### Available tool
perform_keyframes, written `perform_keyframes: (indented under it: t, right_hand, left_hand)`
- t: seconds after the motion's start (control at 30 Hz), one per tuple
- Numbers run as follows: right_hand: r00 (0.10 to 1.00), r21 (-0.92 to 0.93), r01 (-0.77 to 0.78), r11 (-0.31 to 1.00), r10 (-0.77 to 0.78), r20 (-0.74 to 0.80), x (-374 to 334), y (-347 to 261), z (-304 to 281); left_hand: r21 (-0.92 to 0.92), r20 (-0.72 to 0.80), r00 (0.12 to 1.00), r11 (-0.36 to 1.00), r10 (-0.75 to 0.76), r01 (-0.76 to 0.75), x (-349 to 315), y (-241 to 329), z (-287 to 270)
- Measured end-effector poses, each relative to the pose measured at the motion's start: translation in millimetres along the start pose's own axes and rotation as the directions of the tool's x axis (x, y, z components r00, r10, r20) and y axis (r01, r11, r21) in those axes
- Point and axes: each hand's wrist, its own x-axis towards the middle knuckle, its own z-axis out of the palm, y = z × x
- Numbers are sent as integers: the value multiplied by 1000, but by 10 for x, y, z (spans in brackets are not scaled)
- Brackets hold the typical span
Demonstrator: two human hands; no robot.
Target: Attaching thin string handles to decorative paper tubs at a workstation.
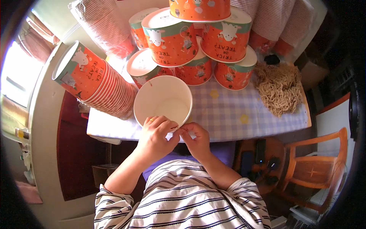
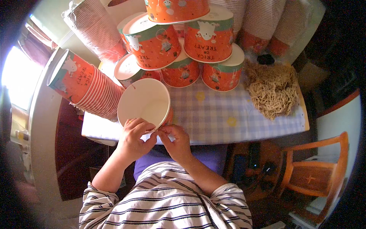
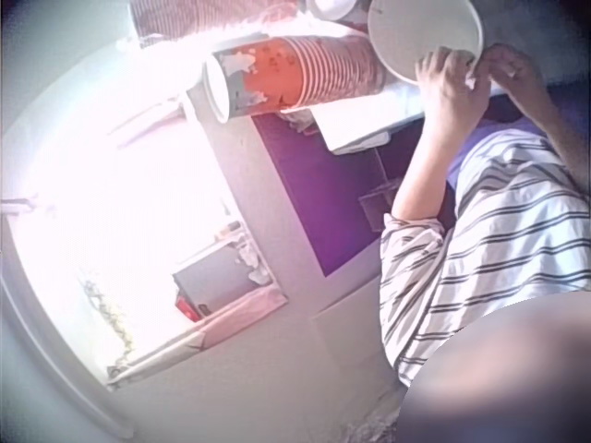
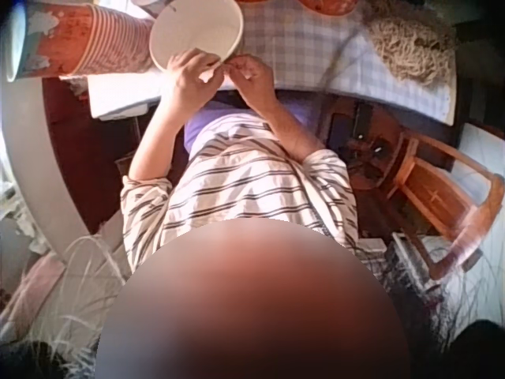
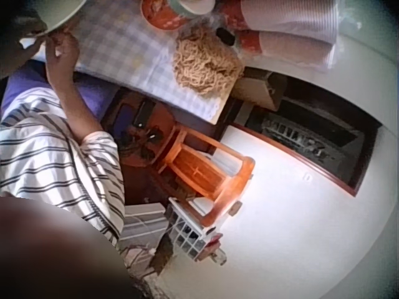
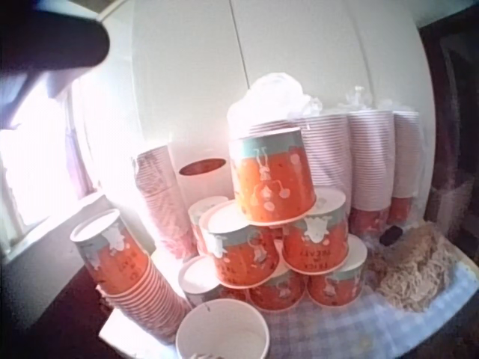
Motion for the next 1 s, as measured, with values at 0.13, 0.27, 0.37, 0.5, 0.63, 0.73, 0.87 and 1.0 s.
perform_keyframes:
  t: [0.13, 0.27, 0.37, 0.5, 0.63, 0.73, 0.87, 1.0]
  right_hand:
    - [997, 166, -72, 983, 72, 11, -15, -17, 47]
    - [999, 155, -35, 987, 31, 29, -17, -19, 44]
    - [1000, 113, 3, 994, -7, 29, 0, -59, 35]
    - [1000, 82, 25, 996, -26, 12, 14, -87, 29]
    - [997, 18, 82, 996, -82, -14, 54, -81, 25]
    - [996, -2, 94, 996, -94, -2, 68, -122, 18]
    - [998, 10, 55, 998, -55, 13, 65, -128, 11]
    - [998, 81, -21, 996, 16, 62, 17, -137, 27]
  left_hand:
    - [17, -71, 995, 998, 63, -62, 20, 28, 45]
    - [94, -25, 982, 979, 185, -182, 13, 5, 64]
    - [136, 21, 984, 974, 179, -180, -16, -14, 87]
    - [137, 7, 967, 958, 254, -252, -34, -74, 105]
    - [134, -27, 953, 946, 301, -295, -4, -78, 89]
    - [115, -45, 950, 946, 309, -303, -10, -106, 98]
    - [107, -49, 952, 949, 302, -296, -9, -116, 91]
    - [73, -7, 967, 965, 255, -253, -4, -95, 67]
